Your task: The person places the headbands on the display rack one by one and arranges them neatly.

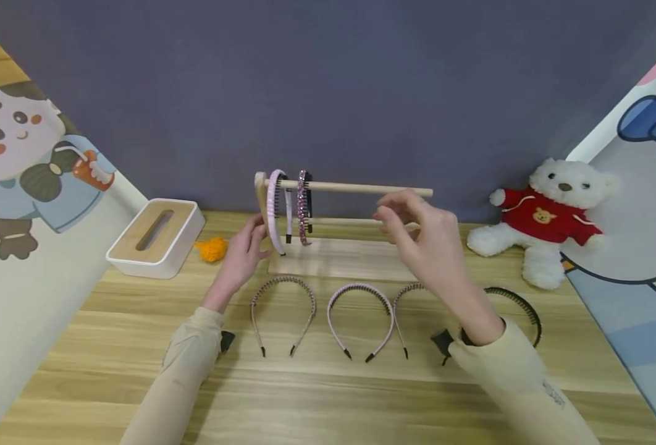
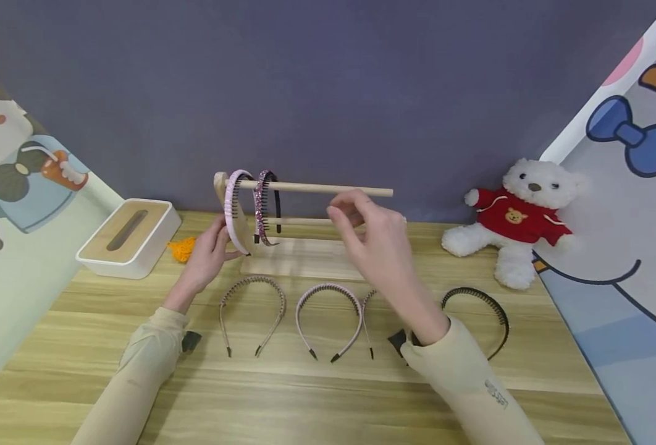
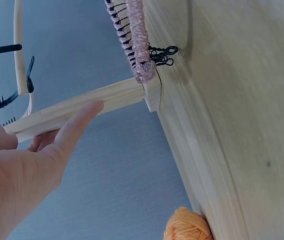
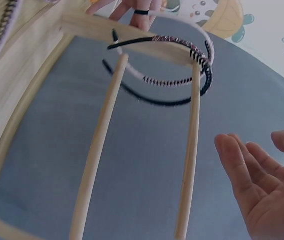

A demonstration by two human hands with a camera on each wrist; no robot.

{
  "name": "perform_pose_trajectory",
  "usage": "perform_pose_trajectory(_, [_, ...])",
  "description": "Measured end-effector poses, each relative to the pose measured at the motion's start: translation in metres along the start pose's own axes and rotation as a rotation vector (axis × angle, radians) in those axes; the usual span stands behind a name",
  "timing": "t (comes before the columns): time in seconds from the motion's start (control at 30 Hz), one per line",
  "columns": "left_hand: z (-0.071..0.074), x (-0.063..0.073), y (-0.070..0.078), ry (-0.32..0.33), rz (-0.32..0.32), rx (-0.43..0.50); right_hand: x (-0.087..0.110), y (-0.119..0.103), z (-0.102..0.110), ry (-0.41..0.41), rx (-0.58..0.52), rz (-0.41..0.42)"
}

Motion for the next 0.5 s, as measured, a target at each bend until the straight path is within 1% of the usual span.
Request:
perform_pose_trajectory(0.13, [0.001,0.000,-0.002,0.000,0.000,0.000,0.010,0.004,0.015,-0.002,0.042,-0.020])
perform_pose_trajectory(0.4, [0.002,0.000,-0.002,0.003,0.000,-0.009,0.025,0.012,0.038,-0.029,0.064,-0.118])
perform_pose_trajectory(0.5, [0.001,0.000,-0.002,0.000,-0.002,-0.010,0.032,0.017,0.044,-0.034,0.104,-0.146])
Point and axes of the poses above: each hand's wrist, its own x-axis away from the middle knuckle, its own z-axis out of the back of the hand, y = z × x, the point moved 2 cm from there along -x, towards the middle knuckle, and after that the axes turned 8 degrees about -x, right-handed, at the moved point
